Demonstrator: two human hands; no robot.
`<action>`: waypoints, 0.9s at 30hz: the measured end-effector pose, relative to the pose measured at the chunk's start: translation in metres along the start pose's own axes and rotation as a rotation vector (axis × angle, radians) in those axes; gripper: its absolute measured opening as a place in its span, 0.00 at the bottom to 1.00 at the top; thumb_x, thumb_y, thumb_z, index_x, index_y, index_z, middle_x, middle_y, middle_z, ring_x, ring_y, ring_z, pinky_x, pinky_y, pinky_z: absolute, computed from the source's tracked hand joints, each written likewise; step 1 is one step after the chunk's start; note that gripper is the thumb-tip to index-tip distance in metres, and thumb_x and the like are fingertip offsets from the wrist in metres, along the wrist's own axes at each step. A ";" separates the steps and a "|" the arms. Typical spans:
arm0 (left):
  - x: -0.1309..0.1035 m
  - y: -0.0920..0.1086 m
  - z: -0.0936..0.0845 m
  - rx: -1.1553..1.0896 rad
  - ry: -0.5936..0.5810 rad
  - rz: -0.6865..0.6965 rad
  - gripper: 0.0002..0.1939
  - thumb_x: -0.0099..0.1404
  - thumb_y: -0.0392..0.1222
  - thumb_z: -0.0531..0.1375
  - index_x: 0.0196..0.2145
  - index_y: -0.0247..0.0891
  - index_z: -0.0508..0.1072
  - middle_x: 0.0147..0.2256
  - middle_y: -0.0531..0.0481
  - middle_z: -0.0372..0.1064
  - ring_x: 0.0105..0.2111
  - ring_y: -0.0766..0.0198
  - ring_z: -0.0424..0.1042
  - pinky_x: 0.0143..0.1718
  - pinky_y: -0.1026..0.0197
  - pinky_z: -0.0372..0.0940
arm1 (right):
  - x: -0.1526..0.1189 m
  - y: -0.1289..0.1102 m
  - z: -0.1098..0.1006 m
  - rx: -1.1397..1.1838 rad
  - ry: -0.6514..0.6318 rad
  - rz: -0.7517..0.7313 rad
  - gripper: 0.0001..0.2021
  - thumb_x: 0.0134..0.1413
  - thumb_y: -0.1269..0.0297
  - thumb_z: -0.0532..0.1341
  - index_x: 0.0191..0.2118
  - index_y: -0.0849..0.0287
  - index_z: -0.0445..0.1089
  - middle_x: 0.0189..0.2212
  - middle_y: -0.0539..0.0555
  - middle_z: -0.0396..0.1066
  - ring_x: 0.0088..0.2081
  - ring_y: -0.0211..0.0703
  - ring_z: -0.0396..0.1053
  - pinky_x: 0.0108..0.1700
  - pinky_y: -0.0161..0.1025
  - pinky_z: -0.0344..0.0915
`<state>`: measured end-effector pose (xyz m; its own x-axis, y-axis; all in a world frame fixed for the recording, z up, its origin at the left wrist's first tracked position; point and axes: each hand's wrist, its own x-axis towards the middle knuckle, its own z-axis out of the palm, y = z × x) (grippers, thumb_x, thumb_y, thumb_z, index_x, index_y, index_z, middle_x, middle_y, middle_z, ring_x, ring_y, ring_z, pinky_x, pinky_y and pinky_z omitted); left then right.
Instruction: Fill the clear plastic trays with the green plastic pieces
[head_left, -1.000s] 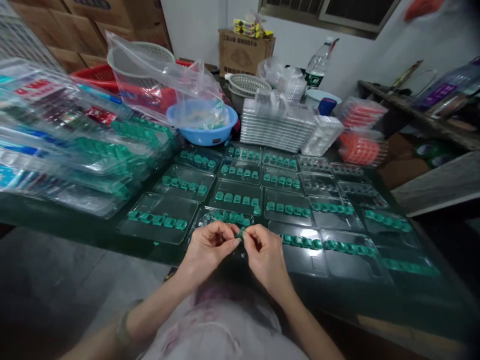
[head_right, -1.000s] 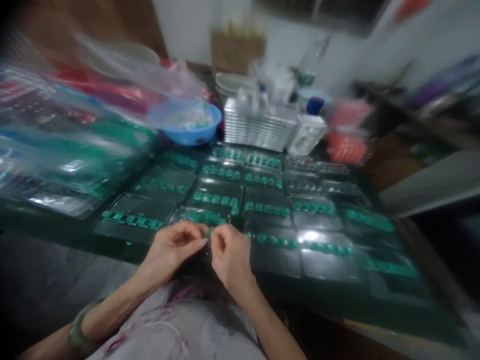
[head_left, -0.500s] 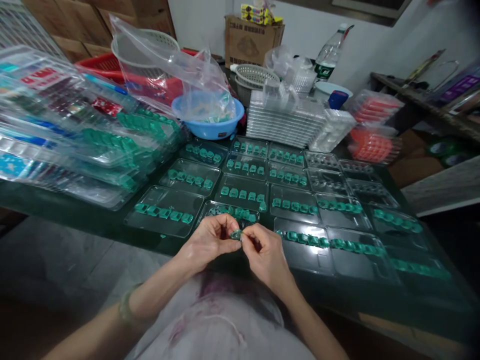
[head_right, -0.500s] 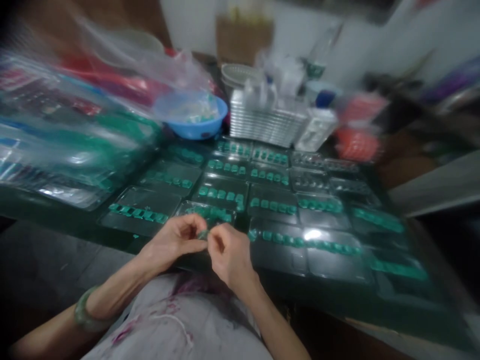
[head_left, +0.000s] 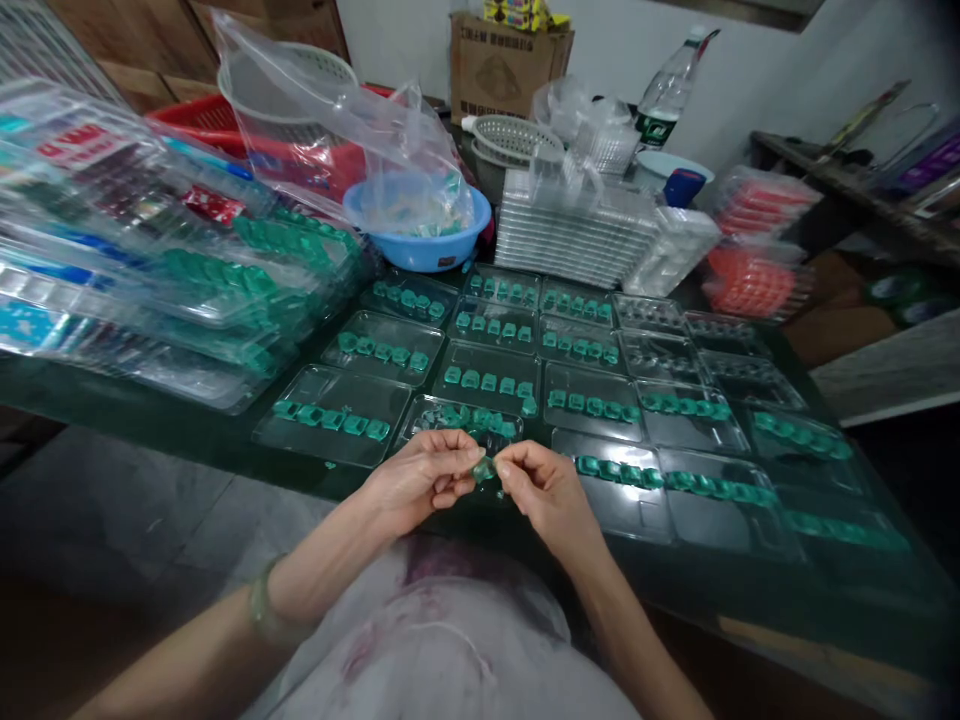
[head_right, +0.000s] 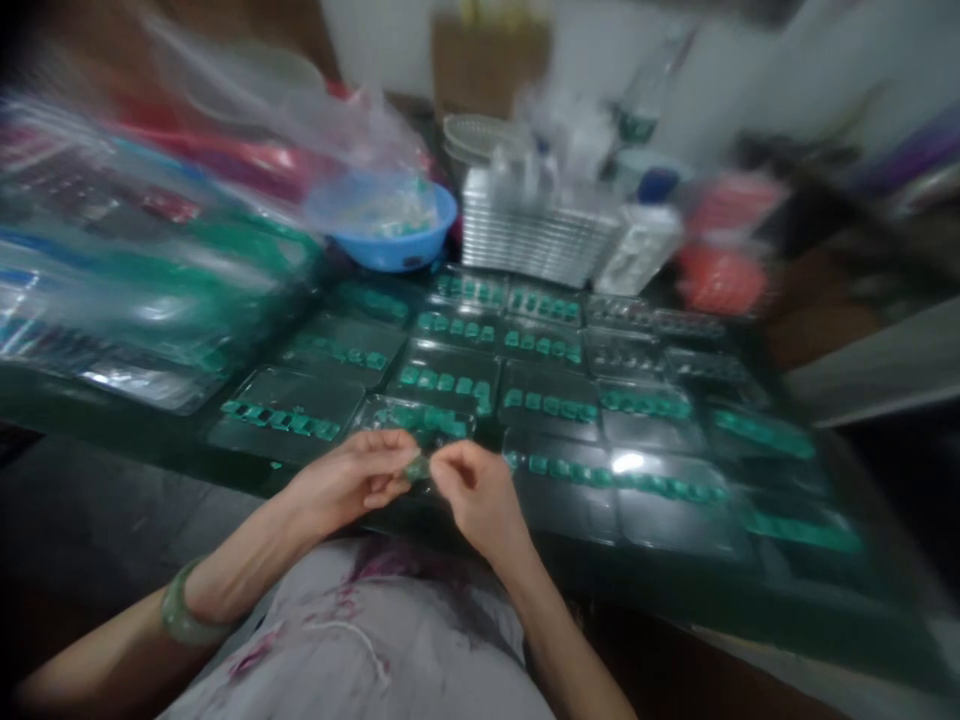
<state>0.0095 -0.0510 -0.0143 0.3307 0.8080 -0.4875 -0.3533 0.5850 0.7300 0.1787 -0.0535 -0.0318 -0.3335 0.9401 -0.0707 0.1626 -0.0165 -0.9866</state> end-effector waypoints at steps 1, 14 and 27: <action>0.002 0.000 0.000 -0.028 0.002 -0.018 0.09 0.51 0.38 0.64 0.24 0.33 0.67 0.16 0.57 0.56 0.16 0.75 0.56 0.14 0.71 0.40 | -0.001 0.000 0.001 -0.019 0.054 -0.038 0.06 0.51 0.65 0.57 0.35 0.59 0.67 0.23 0.46 0.61 0.22 0.30 0.57 0.25 0.30 0.55; 0.018 -0.005 0.013 -0.108 -0.032 0.007 0.05 0.55 0.38 0.61 0.27 0.33 0.69 0.18 0.55 0.59 0.17 0.74 0.59 0.16 0.71 0.49 | -0.003 -0.006 -0.002 -0.332 0.191 -0.261 0.05 0.51 0.68 0.57 0.35 0.58 0.68 0.26 0.48 0.62 0.27 0.33 0.61 0.29 0.31 0.59; 0.024 0.017 0.009 -0.067 0.007 0.082 0.11 0.52 0.37 0.64 0.36 0.36 0.73 0.37 0.45 0.67 0.29 0.66 0.66 0.20 0.69 0.57 | 0.045 0.005 -0.142 -0.664 0.582 -0.191 0.13 0.51 0.61 0.56 0.40 0.61 0.70 0.27 0.53 0.71 0.27 0.38 0.67 0.29 0.35 0.64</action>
<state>0.0195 -0.0220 -0.0089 0.2925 0.8538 -0.4306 -0.4371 0.5199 0.7340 0.2963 0.0370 -0.0192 0.0833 0.9332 0.3494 0.7151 0.1882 -0.6732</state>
